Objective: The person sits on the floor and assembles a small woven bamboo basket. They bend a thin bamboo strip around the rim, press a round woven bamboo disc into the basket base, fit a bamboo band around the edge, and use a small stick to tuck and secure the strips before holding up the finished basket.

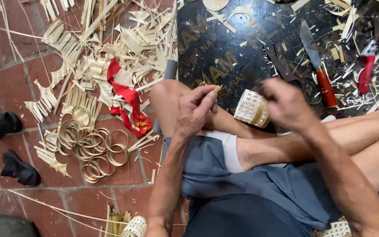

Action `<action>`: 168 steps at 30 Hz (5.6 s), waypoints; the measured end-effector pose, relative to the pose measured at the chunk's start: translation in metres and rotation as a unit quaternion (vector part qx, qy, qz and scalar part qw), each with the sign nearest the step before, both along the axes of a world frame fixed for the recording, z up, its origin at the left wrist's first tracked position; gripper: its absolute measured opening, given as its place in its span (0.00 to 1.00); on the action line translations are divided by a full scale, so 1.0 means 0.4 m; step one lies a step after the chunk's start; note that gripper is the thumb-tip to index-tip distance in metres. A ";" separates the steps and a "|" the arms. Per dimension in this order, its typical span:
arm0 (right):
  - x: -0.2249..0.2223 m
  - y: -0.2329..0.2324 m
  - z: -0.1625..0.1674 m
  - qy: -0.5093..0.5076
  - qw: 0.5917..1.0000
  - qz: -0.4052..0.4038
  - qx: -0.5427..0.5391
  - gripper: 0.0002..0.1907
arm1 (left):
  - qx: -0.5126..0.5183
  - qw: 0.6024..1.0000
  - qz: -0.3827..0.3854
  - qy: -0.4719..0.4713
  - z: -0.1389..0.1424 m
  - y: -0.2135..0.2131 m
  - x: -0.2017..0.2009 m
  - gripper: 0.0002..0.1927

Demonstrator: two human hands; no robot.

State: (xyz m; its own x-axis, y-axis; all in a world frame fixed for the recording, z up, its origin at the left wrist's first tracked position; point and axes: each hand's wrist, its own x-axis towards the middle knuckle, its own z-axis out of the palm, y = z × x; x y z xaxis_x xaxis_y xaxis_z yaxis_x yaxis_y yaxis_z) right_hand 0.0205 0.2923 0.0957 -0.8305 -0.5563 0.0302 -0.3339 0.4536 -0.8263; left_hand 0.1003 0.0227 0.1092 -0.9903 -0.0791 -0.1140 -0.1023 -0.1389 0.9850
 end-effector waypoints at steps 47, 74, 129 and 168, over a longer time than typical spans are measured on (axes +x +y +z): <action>0.106 0.001 0.131 0.090 0.990 -0.097 0.054 0.08 | 0.031 0.981 0.130 0.139 0.140 -0.157 0.000 0.12; 0.190 -0.118 -0.009 -0.293 0.937 0.080 -0.170 0.11 | -0.081 0.995 0.022 0.044 -0.002 -0.015 0.076 0.08; -0.142 -0.107 -0.075 0.050 0.993 -0.095 0.056 0.12 | 0.488 0.837 0.179 0.168 -0.026 -0.252 0.107 0.14; -0.215 -0.085 -0.155 -0.300 0.954 -0.021 0.005 0.12 | -0.352 0.930 -0.077 -0.074 -0.178 0.035 -0.259 0.10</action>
